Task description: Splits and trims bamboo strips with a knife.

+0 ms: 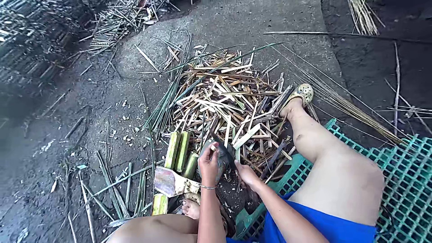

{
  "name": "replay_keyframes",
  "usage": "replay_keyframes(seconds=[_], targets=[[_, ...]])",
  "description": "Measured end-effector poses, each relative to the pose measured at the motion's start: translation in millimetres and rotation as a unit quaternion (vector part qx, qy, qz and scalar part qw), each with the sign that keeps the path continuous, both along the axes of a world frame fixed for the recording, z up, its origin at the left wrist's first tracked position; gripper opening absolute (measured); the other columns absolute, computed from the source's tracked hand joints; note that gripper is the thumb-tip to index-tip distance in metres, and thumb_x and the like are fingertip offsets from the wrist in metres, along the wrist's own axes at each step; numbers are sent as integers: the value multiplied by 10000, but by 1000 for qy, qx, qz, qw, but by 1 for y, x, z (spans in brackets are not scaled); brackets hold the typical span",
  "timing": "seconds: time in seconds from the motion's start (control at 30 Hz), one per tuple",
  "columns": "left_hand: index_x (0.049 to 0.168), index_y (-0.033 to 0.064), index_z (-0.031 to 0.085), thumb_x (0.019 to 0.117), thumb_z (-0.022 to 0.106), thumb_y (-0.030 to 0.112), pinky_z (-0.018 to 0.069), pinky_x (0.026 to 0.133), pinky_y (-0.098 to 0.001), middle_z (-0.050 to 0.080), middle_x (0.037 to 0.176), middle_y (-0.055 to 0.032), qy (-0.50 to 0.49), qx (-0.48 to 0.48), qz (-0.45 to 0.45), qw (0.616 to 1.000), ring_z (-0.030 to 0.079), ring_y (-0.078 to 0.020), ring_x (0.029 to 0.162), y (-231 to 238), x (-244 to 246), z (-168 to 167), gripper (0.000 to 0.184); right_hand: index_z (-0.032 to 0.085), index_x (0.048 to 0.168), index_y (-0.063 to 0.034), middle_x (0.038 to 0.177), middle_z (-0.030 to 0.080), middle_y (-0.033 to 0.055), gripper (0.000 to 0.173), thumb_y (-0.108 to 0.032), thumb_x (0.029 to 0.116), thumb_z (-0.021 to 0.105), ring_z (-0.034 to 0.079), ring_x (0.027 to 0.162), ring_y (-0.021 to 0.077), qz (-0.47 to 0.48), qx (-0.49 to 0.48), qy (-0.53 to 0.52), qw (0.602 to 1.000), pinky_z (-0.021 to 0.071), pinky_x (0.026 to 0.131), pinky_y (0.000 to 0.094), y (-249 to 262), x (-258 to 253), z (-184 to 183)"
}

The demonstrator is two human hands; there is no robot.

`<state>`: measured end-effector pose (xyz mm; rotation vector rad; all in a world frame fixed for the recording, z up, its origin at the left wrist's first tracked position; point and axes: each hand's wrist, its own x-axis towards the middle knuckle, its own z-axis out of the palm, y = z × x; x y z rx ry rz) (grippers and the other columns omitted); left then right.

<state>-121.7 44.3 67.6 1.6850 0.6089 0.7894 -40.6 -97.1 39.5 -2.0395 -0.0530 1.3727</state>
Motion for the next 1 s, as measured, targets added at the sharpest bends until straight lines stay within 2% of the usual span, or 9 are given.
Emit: replay_keyframes(seconds=[0.03, 0.07, 0.13, 0.23, 0.33, 0.47, 0.67, 0.93, 1.0], targets=[[1202, -130, 650, 953, 606, -29, 561, 951, -270, 715, 1153, -203, -7, 4, 23, 1000, 707, -129, 1040, 2, -2, 1, 272, 544, 940, -53, 609, 456, 17, 625, -566, 1097, 225, 451, 467, 133, -85, 23, 78, 993, 440, 468, 292, -1, 1, -3], [1203, -132, 647, 951, 612, -28, 560, 947, -263, 715, 1152, -204, -7, 2, 41, 999, 707, -123, 1038, 4, -4, 1, 275, 519, 930, -77, 572, 420, -6, 608, -592, 1086, 236, 407, 424, 117, -153, 37, 139, 978, 412, 430, 277, -2, 1, -3], [1198, -123, 650, 942, 631, -27, 564, 935, -265, 715, 1148, -201, 14, -17, 56, 998, 708, -125, 1023, 7, -6, -2, 273, 508, 900, -76, 548, 409, -4, 587, -573, 1092, 260, 393, 397, 118, -196, 52, 144, 969, 402, 402, 280, 0, -2, 4], [1225, -94, 655, 959, 638, -3, 554, 973, -313, 710, 1186, -201, 81, -45, 52, 994, 706, -168, 1059, 8, -9, -15, 281, 520, 876, -54, 539, 423, -6, 549, -471, 1122, 260, 413, 394, 102, -152, 124, 53, 979, 412, 403, 256, 2, -14, 26], [1210, -59, 686, 972, 634, 37, 565, 964, -342, 736, 1142, -172, 109, -13, 50, 993, 725, -171, 1021, 4, -7, -22, 262, 562, 861, -51, 565, 440, -46, 483, -345, 1128, 287, 428, 436, 55, -77, 248, -78, 962, 416, 446, 229, 4, -19, 52], [1160, -69, 712, 956, 620, 14, 575, 934, -324, 756, 1055, -177, 98, 38, 33, 994, 744, -169, 954, 1, -4, -22, 238, 576, 810, -133, 574, 425, -116, 437, -403, 1068, 349, 433, 470, -4, -13, 336, -225, 915, 418, 474, 211, 15, -21, 77], [1138, -60, 725, 941, 615, -9, 580, 921, -346, 760, 1028, -171, 94, 58, 24, 994, 745, -177, 935, 1, -2, -24, 232, 618, 832, -106, 593, 428, -106, 432, -376, 1074, 385, 434, 505, -1, 34, 306, -264, 914, 407, 519, 225, 28, -13, 82], [1124, -52, 734, 929, 626, -6, 590, 903, -358, 766, 1015, -160, 81, 91, 32, 992, 752, -188, 917, 0, 2, -14, 228, 616, 826, -125, 580, 412, -109, 442, -423, 1064, 393, 429, 499, 3, 53, 270, -308, 911, 398, 508, 237, 26, -11, 98], [1106, -49, 739, 926, 624, -10, 592, 893, -367, 767, 997, -159, 88, 88, 31, 992, 752, -191, 900, -3, 1, -17, 217, 644, 864, -101, 595, 435, -88, 451, -418, 1067, 396, 450, 513, 27, 61, 244, -304, 919, 416, 523, 265, 23, -14, 98]])
